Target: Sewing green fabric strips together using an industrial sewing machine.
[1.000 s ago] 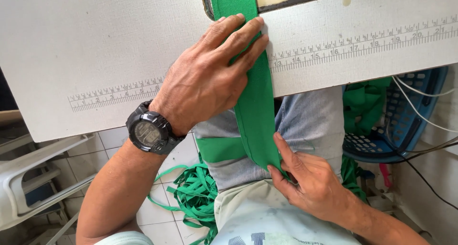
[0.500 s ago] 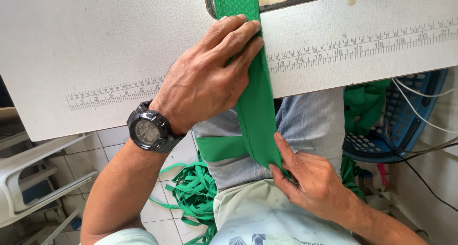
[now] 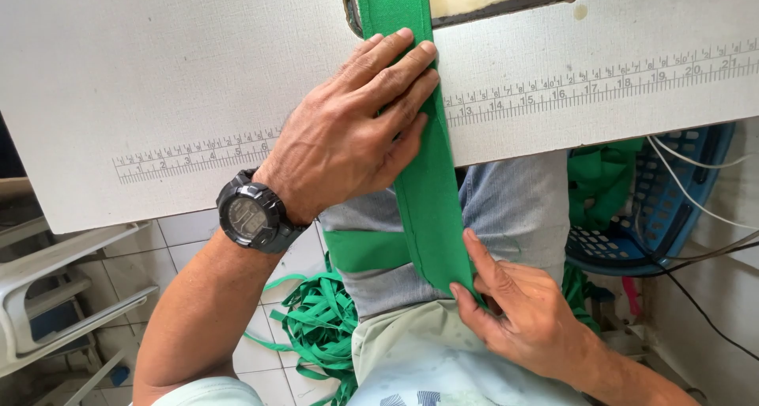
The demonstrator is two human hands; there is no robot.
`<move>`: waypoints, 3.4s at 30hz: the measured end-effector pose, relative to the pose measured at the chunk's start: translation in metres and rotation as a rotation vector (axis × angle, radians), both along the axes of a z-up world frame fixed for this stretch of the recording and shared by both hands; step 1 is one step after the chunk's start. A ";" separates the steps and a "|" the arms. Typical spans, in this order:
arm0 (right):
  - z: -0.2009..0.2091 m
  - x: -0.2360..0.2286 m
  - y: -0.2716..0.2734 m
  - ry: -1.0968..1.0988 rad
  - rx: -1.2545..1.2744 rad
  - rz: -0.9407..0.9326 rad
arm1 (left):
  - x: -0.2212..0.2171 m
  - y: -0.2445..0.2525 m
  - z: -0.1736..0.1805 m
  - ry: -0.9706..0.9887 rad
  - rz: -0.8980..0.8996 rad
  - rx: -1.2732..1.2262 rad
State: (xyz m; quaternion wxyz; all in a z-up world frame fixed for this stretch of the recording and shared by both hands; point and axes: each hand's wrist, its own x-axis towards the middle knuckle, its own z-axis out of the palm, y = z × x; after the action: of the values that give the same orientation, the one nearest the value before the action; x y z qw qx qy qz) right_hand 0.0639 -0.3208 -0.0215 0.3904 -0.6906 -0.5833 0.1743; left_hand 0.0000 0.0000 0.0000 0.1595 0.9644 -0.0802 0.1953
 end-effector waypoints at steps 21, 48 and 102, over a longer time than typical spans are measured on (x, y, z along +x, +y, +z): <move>-0.004 0.019 0.022 0.041 -0.059 0.000 | 0.024 0.033 -0.002 0.043 -0.003 0.060; -0.003 -0.012 -0.008 0.050 -0.072 -0.013 | -0.009 -0.014 0.008 0.102 0.015 0.069; -0.058 -0.009 0.057 0.125 -0.286 -0.574 | 0.041 0.033 -0.011 0.067 0.087 0.084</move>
State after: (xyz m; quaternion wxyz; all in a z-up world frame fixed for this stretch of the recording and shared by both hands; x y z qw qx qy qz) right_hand 0.0548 -0.2638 -0.0798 0.3577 -0.8627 -0.3095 0.1792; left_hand 0.0406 0.0329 -0.0114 0.1129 0.9788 -0.0408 0.1661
